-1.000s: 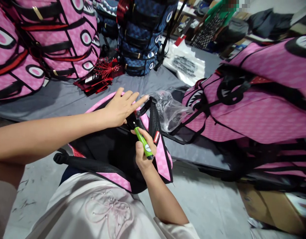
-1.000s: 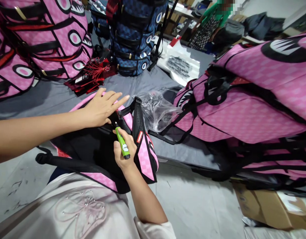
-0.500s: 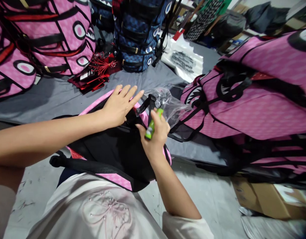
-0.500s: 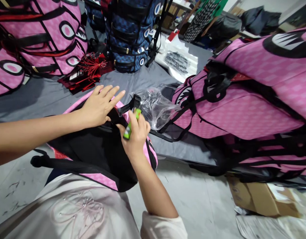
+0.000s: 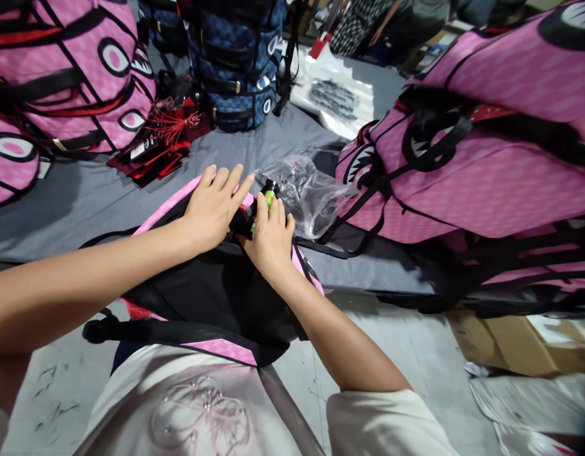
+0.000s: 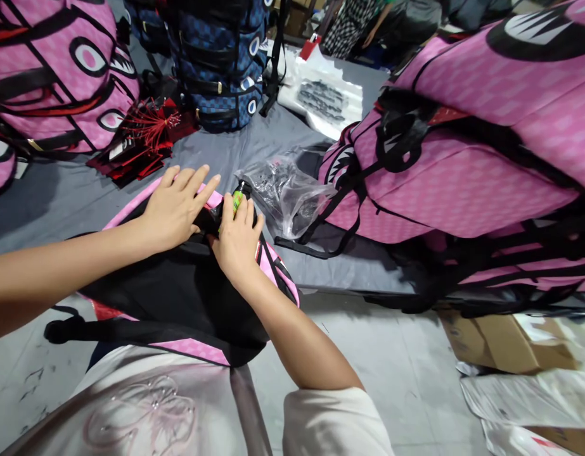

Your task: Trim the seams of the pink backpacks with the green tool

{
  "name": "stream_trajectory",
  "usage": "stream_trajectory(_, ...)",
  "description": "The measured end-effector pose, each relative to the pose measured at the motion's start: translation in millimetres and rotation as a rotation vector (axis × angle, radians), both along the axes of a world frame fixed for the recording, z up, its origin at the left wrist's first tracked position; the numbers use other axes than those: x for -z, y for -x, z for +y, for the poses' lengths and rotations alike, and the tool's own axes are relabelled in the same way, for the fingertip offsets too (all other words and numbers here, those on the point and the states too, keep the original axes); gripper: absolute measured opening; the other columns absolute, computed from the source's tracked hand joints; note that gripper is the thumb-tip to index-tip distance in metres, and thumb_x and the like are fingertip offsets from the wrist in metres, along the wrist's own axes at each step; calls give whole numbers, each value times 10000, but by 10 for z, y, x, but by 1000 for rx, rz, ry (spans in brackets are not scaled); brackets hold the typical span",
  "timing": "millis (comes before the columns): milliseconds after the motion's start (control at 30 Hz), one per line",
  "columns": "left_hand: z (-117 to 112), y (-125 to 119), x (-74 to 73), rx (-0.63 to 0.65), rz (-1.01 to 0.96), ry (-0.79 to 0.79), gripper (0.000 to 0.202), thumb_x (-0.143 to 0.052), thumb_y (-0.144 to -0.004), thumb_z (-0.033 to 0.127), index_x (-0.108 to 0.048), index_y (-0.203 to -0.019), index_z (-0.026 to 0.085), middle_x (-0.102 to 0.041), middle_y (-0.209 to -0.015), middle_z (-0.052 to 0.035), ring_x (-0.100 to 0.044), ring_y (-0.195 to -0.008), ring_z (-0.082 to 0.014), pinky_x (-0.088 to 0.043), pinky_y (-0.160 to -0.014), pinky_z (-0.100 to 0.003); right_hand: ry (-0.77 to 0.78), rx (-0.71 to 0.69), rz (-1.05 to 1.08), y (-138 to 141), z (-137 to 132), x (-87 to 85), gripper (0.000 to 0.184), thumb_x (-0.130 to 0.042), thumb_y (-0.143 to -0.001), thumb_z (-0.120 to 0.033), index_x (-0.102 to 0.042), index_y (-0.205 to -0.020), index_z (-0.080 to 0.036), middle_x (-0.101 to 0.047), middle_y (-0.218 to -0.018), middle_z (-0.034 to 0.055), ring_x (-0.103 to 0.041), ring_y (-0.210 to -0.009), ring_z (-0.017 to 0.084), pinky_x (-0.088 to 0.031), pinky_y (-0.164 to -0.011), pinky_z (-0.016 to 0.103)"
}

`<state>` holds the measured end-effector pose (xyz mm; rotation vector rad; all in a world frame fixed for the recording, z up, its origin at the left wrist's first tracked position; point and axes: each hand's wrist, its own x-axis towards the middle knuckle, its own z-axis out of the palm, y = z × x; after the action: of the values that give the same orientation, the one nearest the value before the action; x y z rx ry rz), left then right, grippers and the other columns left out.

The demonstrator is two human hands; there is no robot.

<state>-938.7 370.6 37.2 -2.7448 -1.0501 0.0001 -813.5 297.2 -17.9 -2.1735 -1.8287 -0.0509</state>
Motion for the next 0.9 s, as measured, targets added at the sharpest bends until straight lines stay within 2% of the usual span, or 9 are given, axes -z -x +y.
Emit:
stream_trajectory(233, 56, -45, 34, 20, 41, 37, 1280, -900, -649, 309, -99, -1636, 162, -126, -1689, -243, -204, -1537, -443, -166, -1237, -592, -23, 37, 104, -37, 27, 107, 889, -773, -811, -235, -304, -1556, -109, -358, -1600, 251, -316, -1501, 384, -315, -1164, 570)
stream_trajectory(367, 95, -107, 85, 30, 10, 36, 1274, -889, -655, 300, -89, -1637, 156, -134, -1683, -258, -212, -1534, -451, -163, -1234, -601, -52, 30, 124, -67, 47, 156, 881, -769, -806, -228, -306, -1549, -132, -360, -1599, 251, -321, -1497, 385, -311, -1160, 575)
stream_trajectory(500, 128, -204, 103, 149, 23, 17, 1222, -838, -716, 325, -45, -1641, 234, -115, -1708, -179, -177, -1557, -406, -108, -1256, -585, -27, 33, 123, -80, 57, 188, 878, -763, -808, -221, -300, -1541, -85, -360, -1589, 279, -316, -1499, 392, -300, -1167, 579)
stream_trajectory(567, 135, -245, 94, 189, 61, 31, 1244, -846, -716, 351, -22, -1641, 234, -139, -1699, -199, -237, -1534, -414, -129, -1250, -589, -19, 38, 126, -79, 74, 197, 871, -759, -811, -221, -303, -1537, -68, -357, -1588, 291, -314, -1500, 396, -296, -1170, 581)
stream_trajectory(633, 133, -263, 82, 169, 76, 50, 1252, -856, -713, 348, -27, -1640, 209, -178, -1678, -241, -331, -1482, -429, -167, -1232, -598, -21, 34, 138, -87, 93, 199, 856, -749, -815, -216, -310, -1537, -77, -354, -1591, 287, -310, -1502, 396, -297, -1168, 591)
stream_trajectory(733, 115, -242, 75, 145, 54, 39, 1117, -784, -792, 303, -64, -1639, 201, -252, -1655, -243, -424, -1415, -395, -222, -1206, -574, -27, -15, 167, -147, 58, 178, 763, -690, -853, -203, -345, -1527, -110, -378, -1590, 261, -310, -1508, 381, -300, -1174, 594)
stream_trajectory(833, 94, -190, 77, 164, 41, 11, 1019, -723, -841, 275, -94, -1636, 168, -334, -1619, -239, -452, -1389, -370, -266, -1188, -536, -105, -132, 259, -290, -144, 125, 691, -592, -923, -223, -312, -1549, -142, -406, -1588, 226, -350, -1504, 327, -323, -1192, 546)
stream_trajectory(900, 82, -159, 78, 167, 30, -1, 1027, -733, -834, 267, -100, -1633, 144, -355, -1607, -237, -450, -1392, -364, -260, -1198, -529, -194, -193, 386, -418, -347, 62, 678, -560, -949, -249, -278, -1559, -160, -487, -1536, 209, -474, -1432, 288, -406, -1152, 491)
